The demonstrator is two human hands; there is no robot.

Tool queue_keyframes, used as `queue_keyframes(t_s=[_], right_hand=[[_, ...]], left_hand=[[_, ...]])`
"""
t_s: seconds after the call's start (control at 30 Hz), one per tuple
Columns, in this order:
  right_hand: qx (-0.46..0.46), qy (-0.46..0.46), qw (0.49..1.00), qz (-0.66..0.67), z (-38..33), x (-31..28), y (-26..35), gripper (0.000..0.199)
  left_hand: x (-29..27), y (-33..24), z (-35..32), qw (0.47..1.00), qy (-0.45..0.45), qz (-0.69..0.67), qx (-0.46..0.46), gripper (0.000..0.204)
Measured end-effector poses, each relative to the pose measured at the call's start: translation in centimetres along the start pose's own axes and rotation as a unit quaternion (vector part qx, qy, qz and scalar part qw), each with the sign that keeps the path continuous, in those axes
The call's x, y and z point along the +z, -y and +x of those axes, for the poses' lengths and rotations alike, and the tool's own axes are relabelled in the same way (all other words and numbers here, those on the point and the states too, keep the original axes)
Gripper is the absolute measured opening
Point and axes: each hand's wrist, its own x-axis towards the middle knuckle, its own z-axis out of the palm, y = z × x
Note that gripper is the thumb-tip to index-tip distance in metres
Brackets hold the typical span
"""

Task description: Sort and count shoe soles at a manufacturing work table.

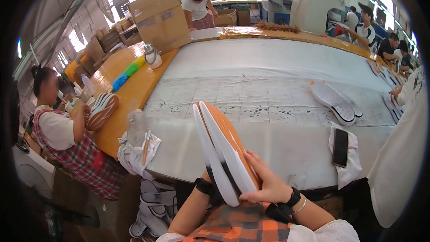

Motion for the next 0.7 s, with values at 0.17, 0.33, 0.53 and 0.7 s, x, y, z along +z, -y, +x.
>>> queue_keyframes(t_s=[0.17,0.33,0.53,0.7], right_hand=[[0.056,-0.015,0.982,0.182,-1.0,0.6,0.5,0.095],[0.068,-0.075,0.896,0.433,-0.6,-0.4,0.1,0.096],[-0.099,0.027,0.972,-0.212,0.7,0.7,1.3,0.072],[-0.077,0.031,0.975,-0.204,0.8,0.2,0.9,0.069]], left_hand=[[0.6,-0.3,-0.5,0.988,0.089,-0.129,0.014,0.046],[1.5,-0.4,-0.9,0.95,0.178,-0.257,0.025,0.049],[6.5,-1.4,-2.0,0.979,-0.016,-0.194,-0.057,0.055],[4.9,-1.2,-1.5,0.995,-0.015,-0.091,-0.028,0.055]])
